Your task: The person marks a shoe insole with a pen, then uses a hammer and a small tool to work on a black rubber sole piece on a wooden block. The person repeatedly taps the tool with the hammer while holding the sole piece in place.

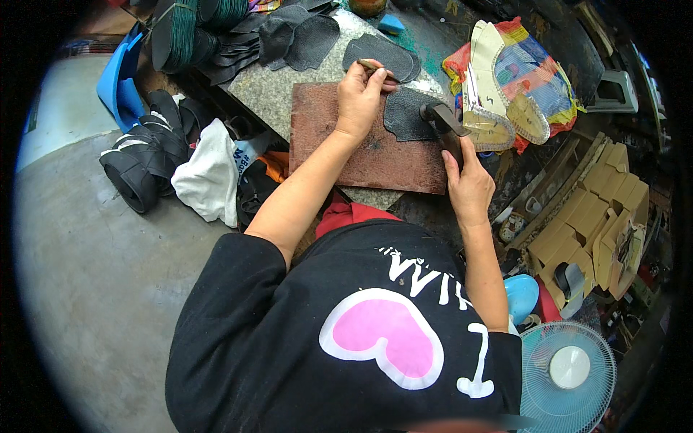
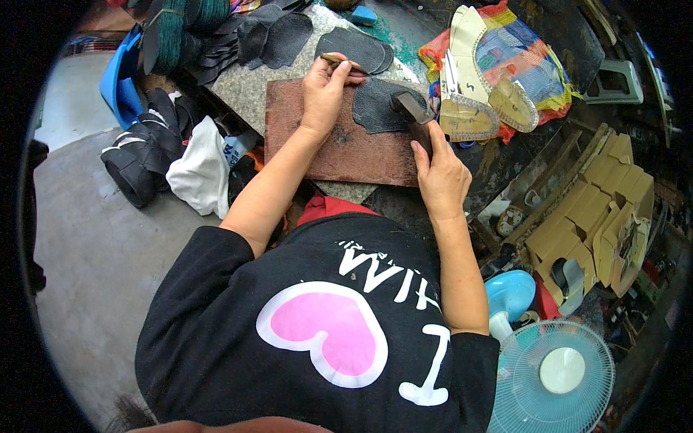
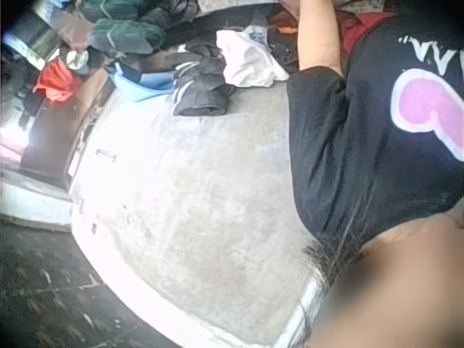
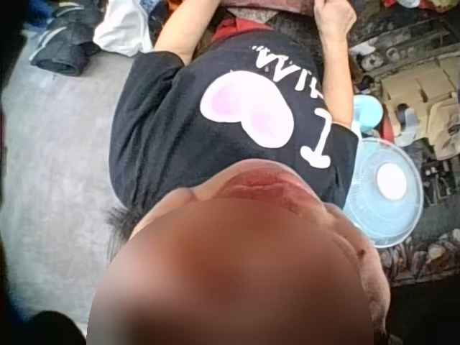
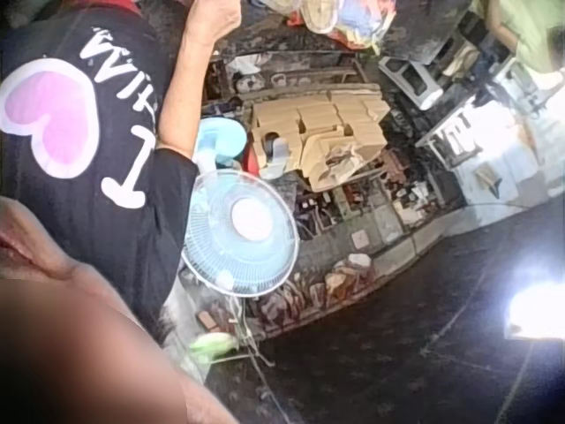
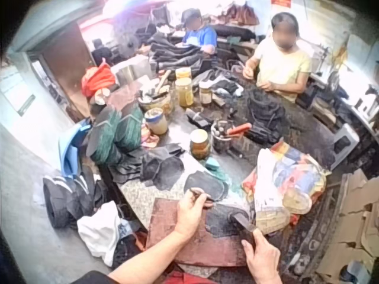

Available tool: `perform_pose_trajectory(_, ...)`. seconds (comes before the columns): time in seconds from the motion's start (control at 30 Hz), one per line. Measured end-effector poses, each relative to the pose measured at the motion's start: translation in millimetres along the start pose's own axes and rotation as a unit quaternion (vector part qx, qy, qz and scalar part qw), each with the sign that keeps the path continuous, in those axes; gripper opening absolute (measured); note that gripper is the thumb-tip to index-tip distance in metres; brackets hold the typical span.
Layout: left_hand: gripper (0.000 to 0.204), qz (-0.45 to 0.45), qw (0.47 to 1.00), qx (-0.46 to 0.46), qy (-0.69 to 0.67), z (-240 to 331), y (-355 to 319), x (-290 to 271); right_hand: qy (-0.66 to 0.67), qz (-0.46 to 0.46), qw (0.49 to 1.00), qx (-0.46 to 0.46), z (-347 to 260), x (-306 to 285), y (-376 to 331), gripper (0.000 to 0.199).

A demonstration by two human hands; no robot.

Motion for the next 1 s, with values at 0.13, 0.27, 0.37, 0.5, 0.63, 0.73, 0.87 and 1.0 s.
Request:
perform_pose_trajectory(0.13, 0.007, -0.046, 0.988, 0.033, 0.143, 4.1, -0.1, 7.8, 0.0, -0.014, 1.0, 0.006, 2.1, -0.4, 0.7, 0.041)
perform_pose_trajectory(0.27, 0.007, -0.042, 0.987, 0.039, 0.151, 4.2, -0.5, 8.2, 0.01, -0.008, 1.0, 0.004, 0.9, -0.6, 1.3, 0.041)
perform_pose_trajectory(0.37, 0.008, -0.065, 0.974, 0.074, 0.205, 13.1, -0.9, 13.2, 0.0, -0.02, 1.0, 0.018, -1.7, -3.3, 5.2, 0.04)
perform_pose_trajectory(0.5, 0.013, -0.124, 0.901, 0.223, 0.351, 40.5, -8.6, 33.7, 0.098, -0.001, 0.995, -0.002, -15.6, -30.4, 12.1, 0.039)
perform_pose_trajectory(0.63, 0.015, -0.143, 0.827, 0.349, 0.416, 56.1, -23.3, 56.3, 0.251, 0.137, 0.951, -0.117, -38.6, -73.6, 9.4, 0.04)
perform_pose_trajectory(0.73, 0.015, -0.139, 0.818, 0.358, 0.427, 54.9, -28.0, 62.2, 0.142, 0.096, 0.982, -0.076, -33.2, -56.2, 16.5, 0.044)
perform_pose_trajectory(0.87, 0.013, -0.109, 0.861, 0.304, 0.393, 48.3, -21.5, 47.8, 0.044, 0.006, 0.999, 0.024, 1.4, -22.6, 14.7, 0.044)
perform_pose_trajectory(1.0, 0.007, -0.052, 0.965, 0.128, 0.222, 20.3, -2.8, 18.0, 0.009, -0.007, 1.0, 0.029, 13.5, -5.2, 5.1, 0.044)
Point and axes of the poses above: each hand's wrist, its own y-axis towards the middle knuckle, its own x-axis out of the palm, z = x × y, the point moved 9 cm from there along y, towards the middle knuckle, and after that the axes turned 1 degree about -z, right-handed, at the moved point
